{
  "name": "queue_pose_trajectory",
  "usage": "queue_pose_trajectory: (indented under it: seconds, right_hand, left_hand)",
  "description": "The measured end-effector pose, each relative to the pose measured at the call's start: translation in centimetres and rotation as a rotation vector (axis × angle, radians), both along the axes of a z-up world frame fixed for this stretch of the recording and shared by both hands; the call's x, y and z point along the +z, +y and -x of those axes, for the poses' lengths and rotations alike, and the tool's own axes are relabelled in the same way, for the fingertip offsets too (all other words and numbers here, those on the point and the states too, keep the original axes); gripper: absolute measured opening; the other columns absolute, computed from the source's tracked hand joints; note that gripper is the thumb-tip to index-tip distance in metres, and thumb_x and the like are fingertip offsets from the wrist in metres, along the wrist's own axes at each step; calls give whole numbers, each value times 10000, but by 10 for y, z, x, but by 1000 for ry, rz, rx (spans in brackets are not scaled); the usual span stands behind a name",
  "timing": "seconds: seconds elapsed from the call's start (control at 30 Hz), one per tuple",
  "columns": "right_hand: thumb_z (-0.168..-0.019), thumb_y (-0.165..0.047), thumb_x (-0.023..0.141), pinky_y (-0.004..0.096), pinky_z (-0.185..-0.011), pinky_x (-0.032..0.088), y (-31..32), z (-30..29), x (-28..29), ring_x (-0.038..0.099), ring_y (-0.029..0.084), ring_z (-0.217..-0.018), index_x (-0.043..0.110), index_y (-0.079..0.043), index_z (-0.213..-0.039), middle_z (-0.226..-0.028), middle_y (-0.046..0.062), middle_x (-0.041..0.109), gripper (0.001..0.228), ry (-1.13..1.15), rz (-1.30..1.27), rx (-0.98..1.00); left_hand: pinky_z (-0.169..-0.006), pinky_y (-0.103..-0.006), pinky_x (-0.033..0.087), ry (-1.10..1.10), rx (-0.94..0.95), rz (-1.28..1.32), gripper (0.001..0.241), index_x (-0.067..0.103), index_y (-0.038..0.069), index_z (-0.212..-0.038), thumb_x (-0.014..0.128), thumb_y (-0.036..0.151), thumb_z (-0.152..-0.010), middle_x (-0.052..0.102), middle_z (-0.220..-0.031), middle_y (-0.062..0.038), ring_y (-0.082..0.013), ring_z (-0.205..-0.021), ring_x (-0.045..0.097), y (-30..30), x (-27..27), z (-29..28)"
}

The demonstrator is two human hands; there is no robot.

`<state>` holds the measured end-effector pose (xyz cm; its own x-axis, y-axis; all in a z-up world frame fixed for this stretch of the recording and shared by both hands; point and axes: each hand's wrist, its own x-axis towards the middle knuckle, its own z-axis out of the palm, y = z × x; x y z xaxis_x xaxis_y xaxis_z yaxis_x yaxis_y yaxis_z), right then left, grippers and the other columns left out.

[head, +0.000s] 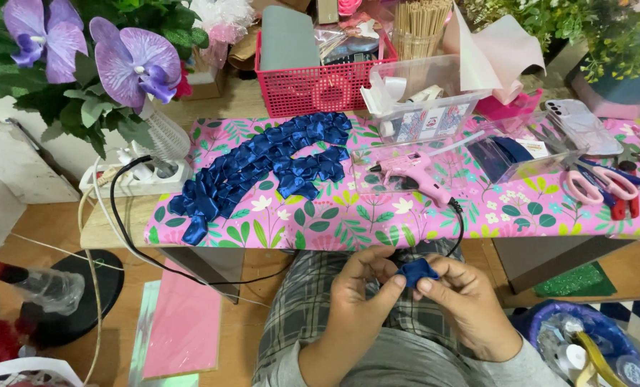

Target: The person folds a blue ribbon into a bow shape and uses a hot glue gun to secure the center. They repeat this process, creating multiple bows and placing them on the table.

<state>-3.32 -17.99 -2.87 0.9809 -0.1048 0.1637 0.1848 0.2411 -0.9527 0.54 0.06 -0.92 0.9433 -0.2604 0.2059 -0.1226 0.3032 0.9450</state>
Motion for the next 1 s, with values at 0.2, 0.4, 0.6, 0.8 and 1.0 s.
queue_pose_trajectory:
  seconds: [0.2, 0.4, 0.6, 0.8, 1.0]
  right_hand:
    - [-899, -44, 736, 350, -719, 551, -6, -1, -12, 663, 231, -749, 714, 6, -804, -857, 127, 670, 110, 45, -73, 21]
    - [-925, -130, 735, 410, -773, 529, -29, 1, -16, 669, 259, -748, 714, -49, -847, -797, 111, 676, 114, -1, -118, -25]
    - [-966, -73, 674, 392, -704, 532, -79, 3, 0, 596, 203, -710, 631, -105, -886, -724, 74, 602, 96, -118, -383, -387]
    - [-967, -162, 685, 298, -659, 437, -78, 4, 7, 519, 135, -697, 553, -175, -860, -736, 3, 533, 170, -171, -431, -562]
    - [-879, -96, 768, 318, -750, 482, -35, 8, -1, 627, 171, -683, 651, -83, -810, -713, 66, 670, 137, -113, 2, -237]
  left_hand:
    - [-843, -324, 505, -126, -26, -113, 303, 697, 99, -1177, 702, 62, -876, 650, -845, 16, -128, -842, 595, 10, 5, -3]
    - [-908, -320, 527, -463, 194, -194, 323, 656, 133, -1228, 719, 172, -914, 701, -1061, -42, -185, -973, 669, 54, 21, -25]
    - [-999, -268, 533, -337, 718, 213, 392, 539, 23, -1408, 561, 4, -1017, 645, -1167, -112, -166, -1035, 629, 119, 30, -54]
    - [-994, -304, 499, -319, 814, 285, 633, 353, 152, -1644, 518, 113, -1033, 581, -1268, -101, -183, -966, 598, 93, 14, -50]
    - [-1049, -368, 493, -281, 138, -230, 917, 348, 159, -1571, 781, 82, -766, 681, -1243, -81, -215, -1130, 668, 24, 4, -15]
